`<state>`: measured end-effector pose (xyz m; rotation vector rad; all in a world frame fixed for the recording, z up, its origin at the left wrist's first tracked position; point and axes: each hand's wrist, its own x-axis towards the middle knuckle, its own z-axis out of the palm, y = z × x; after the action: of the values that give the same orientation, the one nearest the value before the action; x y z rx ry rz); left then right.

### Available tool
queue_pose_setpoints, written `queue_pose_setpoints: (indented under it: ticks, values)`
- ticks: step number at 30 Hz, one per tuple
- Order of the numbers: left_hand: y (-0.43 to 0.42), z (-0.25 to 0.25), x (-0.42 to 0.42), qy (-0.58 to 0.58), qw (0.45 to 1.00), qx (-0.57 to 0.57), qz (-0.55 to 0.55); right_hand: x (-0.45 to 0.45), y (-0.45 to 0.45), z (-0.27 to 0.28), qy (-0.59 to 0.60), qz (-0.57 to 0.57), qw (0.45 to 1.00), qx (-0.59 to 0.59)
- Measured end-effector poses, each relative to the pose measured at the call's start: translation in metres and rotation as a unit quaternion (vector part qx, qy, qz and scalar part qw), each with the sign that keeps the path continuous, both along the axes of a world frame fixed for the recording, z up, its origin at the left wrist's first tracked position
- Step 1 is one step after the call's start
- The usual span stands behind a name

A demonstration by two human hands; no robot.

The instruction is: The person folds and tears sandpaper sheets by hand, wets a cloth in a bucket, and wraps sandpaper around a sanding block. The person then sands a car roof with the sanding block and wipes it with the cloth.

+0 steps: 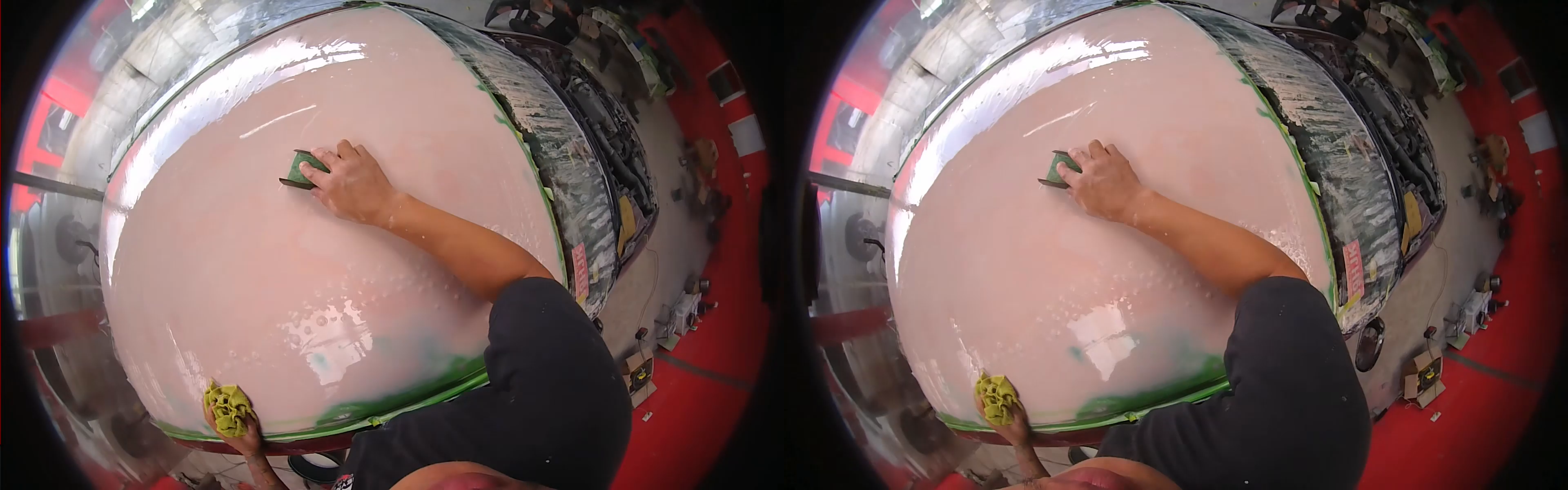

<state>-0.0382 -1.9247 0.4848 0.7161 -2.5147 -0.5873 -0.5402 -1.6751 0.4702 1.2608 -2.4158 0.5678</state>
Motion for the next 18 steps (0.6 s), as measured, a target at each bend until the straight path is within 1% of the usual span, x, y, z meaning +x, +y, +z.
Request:
queue_pose_setpoints:
  ticks: [1,2,3,4,5,6,7,8,9,11,12,14,15,17,18]
  values:
    - [-0.002,0.001,0.001,-0.002,1.000,0.000,0.002,-0.007,0.005,-0.002,-0.003,-0.003,1.000,-0.003]
    - [-0.004,-0.001,0.002,-0.002,1.000,-0.004,0.000,-0.029,0.014,-0.004,-0.014,-0.036,0.999,0.006]
    - [-0.003,-0.004,0.003,0.002,0.999,0.025,0.027,-0.058,0.026,-0.005,-0.023,-0.066,0.997,0.016]
    - [-0.003,-0.004,0.006,0.003,0.997,0.054,0.054,-0.096,0.044,-0.014,-0.013,-0.130,0.991,0.024]
    - [-0.003,-0.007,0.004,0.005,0.997,0.053,0.057,-0.129,0.068,-0.016,-0.045,-0.196,0.979,0.033]
    - [-0.002,-0.009,0.003,0.020,0.997,0.052,0.062,-0.153,0.092,-0.015,-0.053,-0.275,0.959,0.039]
    - [-0.001,-0.009,0.004,0.035,0.996,0.052,0.069,-0.179,0.112,-0.018,-0.089,-0.326,0.939,0.069]
    - [0.001,-0.008,0.007,0.034,0.995,0.052,0.076,-0.200,0.121,-0.028,-0.104,-0.373,0.918,0.082]
    - [0.001,-0.007,0.007,0.032,0.995,0.065,0.066,-0.201,0.115,-0.018,-0.115,-0.419,0.896,0.092]
    - [0.000,-0.002,0.002,0.036,0.995,0.071,0.062,-0.190,0.080,-0.014,-0.116,-0.399,0.905,0.089]
    - [0.002,0.002,-0.002,0.030,0.997,0.046,0.050,-0.169,0.057,-0.007,-0.122,-0.389,0.909,0.092]
    - [0.006,0.005,-0.009,0.025,0.999,0.018,0.034,-0.112,0.000,-0.008,-0.080,-0.278,0.953,0.091]
    - [0.008,0.005,-0.008,0.027,0.999,0.019,0.032,-0.070,-0.018,0.007,-0.082,-0.206,0.970,0.101]
    - [0.005,0.004,-0.006,0.032,0.996,0.063,0.046,-0.031,-0.022,0.008,-0.073,-0.096,0.989,0.085]
    - [0.001,0.001,-0.003,0.014,0.998,0.043,0.050,-0.041,-0.009,0.006,-0.073,-0.105,0.988,0.083]
